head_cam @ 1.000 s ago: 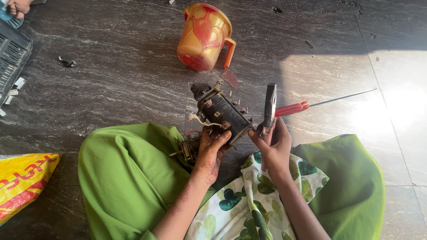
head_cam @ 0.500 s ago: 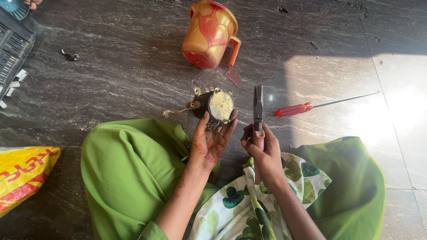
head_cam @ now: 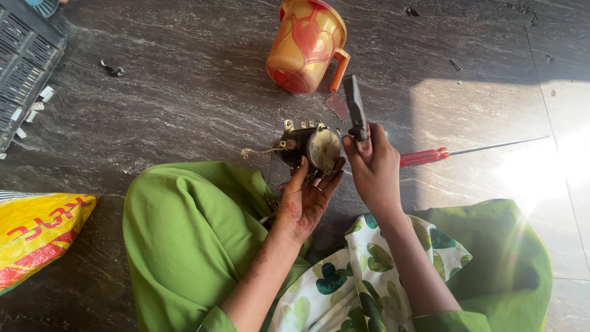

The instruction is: The person sits on the floor and uses a screwdriver and pliers to disassemble and adjust a small cylindrical electrical component. They remove a cover, manipulate internal wires and terminals, and repeatedly reposition the component while working.

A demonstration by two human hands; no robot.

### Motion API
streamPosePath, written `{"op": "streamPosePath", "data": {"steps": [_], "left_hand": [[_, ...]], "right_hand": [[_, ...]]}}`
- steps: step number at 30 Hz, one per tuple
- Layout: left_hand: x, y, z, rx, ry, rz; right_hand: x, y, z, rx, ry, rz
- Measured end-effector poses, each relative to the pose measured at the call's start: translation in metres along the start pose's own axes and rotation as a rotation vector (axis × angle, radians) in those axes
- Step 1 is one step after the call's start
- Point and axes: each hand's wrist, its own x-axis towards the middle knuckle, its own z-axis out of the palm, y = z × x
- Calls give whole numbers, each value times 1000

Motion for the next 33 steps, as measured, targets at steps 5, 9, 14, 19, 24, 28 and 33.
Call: {"op": "streamPosePath", "data": {"steps": [5, 9, 14, 19, 24, 28, 33], "left_hand": [[4, -2, -6, -74, 70, -25], [5, -3, -11, -87, 34, -34], [6, -7, -11, -63, 57, -70], [4, -7, -7, -70, 15, -72], [1, -4, -8, -86, -67, -105], [-3, -7, -12, 29, -134, -96], [-7, -2, -18, 128, -185, -104]], "right_hand": [[23, -16, 24, -106, 21, -244], [18, -17, 31, -181, 33, -298], [19, -13, 22, -219, -9, -195], [20, -16, 17, -203, -24, -259], [12, -25, 14, -221, -38, -279], [0, -33, 0, -275, -15, -393], [-29, -44, -26, -254, -20, -414]]}}
